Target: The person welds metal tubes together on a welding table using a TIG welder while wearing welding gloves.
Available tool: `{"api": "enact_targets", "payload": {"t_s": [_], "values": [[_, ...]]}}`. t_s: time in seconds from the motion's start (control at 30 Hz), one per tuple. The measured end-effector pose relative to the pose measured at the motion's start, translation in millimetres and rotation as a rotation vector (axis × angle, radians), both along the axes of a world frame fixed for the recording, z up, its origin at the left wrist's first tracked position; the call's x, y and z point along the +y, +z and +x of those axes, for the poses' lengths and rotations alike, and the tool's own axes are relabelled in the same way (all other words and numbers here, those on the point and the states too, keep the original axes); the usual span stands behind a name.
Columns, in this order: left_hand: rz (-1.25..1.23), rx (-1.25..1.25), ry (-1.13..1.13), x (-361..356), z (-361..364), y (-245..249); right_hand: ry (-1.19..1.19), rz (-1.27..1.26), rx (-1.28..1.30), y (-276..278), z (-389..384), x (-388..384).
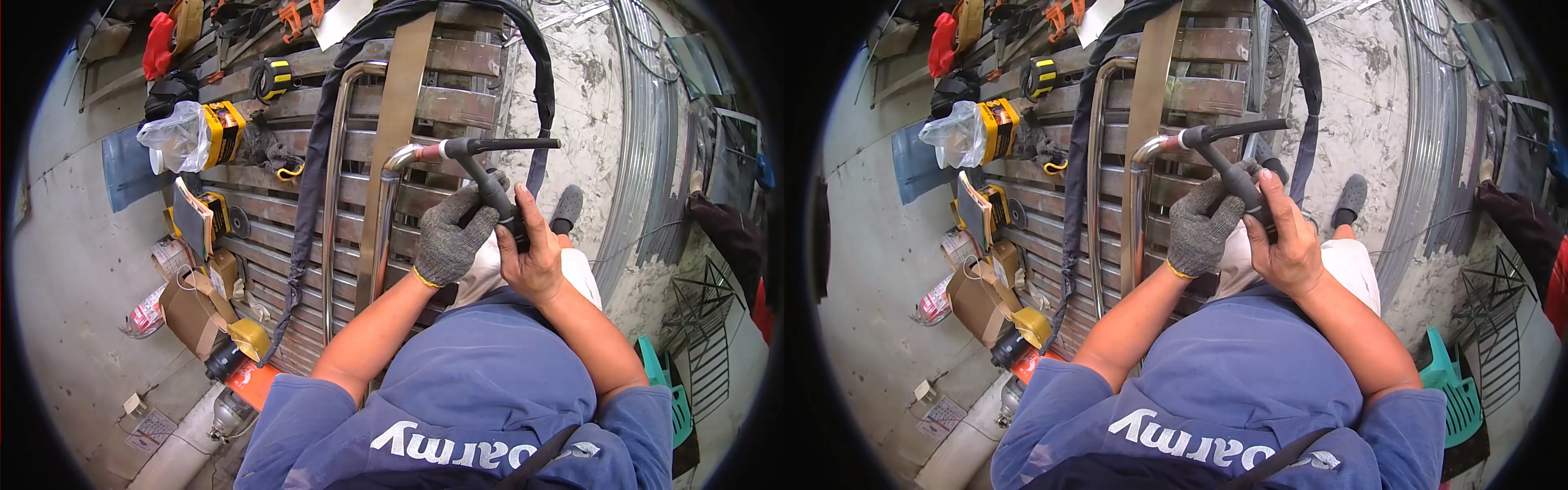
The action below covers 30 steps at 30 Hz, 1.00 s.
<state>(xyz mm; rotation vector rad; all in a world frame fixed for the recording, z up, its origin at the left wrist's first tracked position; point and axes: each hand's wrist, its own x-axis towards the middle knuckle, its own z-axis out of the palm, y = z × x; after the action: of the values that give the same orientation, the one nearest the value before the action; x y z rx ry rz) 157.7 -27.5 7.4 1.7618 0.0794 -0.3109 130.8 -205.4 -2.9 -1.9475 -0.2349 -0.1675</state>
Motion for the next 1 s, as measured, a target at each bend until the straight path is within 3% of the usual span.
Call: {"api": "enact_targets", "payload": {"t_s": [0.43,0.57,0.6,1.0], "values": [[0.012,0.052,0.001,3,-3,4,0.043,-0.036,0.035,6,2,-3],[-0.136,0.102,0.087,-2,-5,9,0.036,-0.035,0.025,6,2,-3],[0.072,0.051,0.003,1,-1,10,0.025,-0.026,0.023,4,0,-2],[0.002,0.031,0.019,1,-2,6,0.011,-0.026,0.003,4,0,-1]]}}
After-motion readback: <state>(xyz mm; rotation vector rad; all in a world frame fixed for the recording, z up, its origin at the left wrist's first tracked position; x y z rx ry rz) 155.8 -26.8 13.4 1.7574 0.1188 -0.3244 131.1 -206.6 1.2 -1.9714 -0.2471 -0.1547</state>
